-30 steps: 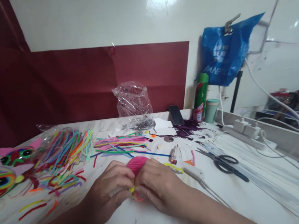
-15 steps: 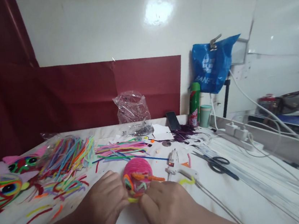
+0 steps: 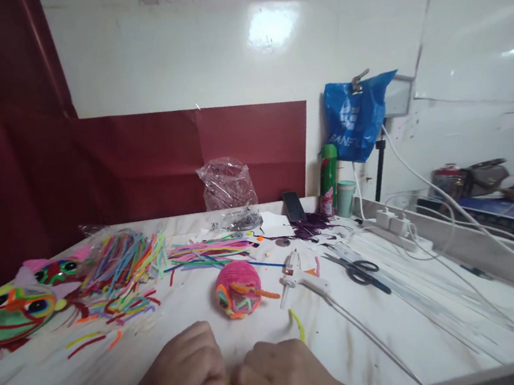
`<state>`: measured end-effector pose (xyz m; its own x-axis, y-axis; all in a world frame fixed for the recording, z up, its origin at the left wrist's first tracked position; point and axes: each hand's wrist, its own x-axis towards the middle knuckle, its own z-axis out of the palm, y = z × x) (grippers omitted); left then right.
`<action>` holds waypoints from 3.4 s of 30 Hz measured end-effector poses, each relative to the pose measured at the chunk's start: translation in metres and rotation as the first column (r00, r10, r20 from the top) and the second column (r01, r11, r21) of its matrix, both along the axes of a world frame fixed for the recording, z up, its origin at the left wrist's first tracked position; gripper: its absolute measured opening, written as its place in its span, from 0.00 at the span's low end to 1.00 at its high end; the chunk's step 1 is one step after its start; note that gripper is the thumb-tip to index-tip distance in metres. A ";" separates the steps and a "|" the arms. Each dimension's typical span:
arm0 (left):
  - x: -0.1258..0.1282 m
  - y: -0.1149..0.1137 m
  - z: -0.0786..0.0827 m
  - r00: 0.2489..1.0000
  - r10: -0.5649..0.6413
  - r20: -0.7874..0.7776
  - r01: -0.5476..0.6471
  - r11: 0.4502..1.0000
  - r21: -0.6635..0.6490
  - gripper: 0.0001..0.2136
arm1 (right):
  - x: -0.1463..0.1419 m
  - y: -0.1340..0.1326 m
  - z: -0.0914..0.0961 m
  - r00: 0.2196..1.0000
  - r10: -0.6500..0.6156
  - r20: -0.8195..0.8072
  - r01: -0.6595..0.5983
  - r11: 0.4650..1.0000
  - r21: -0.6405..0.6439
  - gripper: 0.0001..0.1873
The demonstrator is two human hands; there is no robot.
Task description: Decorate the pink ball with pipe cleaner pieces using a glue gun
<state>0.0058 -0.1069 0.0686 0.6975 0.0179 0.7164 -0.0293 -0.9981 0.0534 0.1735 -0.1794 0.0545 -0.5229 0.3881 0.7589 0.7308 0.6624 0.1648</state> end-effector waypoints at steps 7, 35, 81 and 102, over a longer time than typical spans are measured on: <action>-0.037 0.002 0.005 0.996 0.064 -0.062 -0.077 0.965 -0.249 0.12 | 0.015 -0.019 -0.005 0.998 -0.050 0.043 0.049 0.999 0.023 0.21; -0.018 -0.005 -0.010 0.988 -0.036 -0.148 0.003 0.977 -0.212 0.10 | -0.004 -0.014 -0.017 0.872 -0.074 -0.484 -0.258 0.771 -0.583 0.08; 0.054 0.137 -0.021 0.971 0.063 -0.228 -0.206 0.706 -0.678 0.33 | 0.043 0.102 -0.011 0.861 -0.478 -0.175 0.313 0.767 -0.560 0.05; 0.058 0.129 -0.017 0.983 0.065 -0.173 -0.169 0.697 -0.697 0.19 | 0.042 0.099 -0.012 0.852 -0.508 -0.129 0.355 0.741 -0.571 0.03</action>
<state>0.0639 0.0217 0.0521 0.7364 0.5692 0.3658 0.1437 -0.6598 0.7376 0.2157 -0.0803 0.0430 -0.0149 0.8869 0.4616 0.9211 0.1918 -0.3388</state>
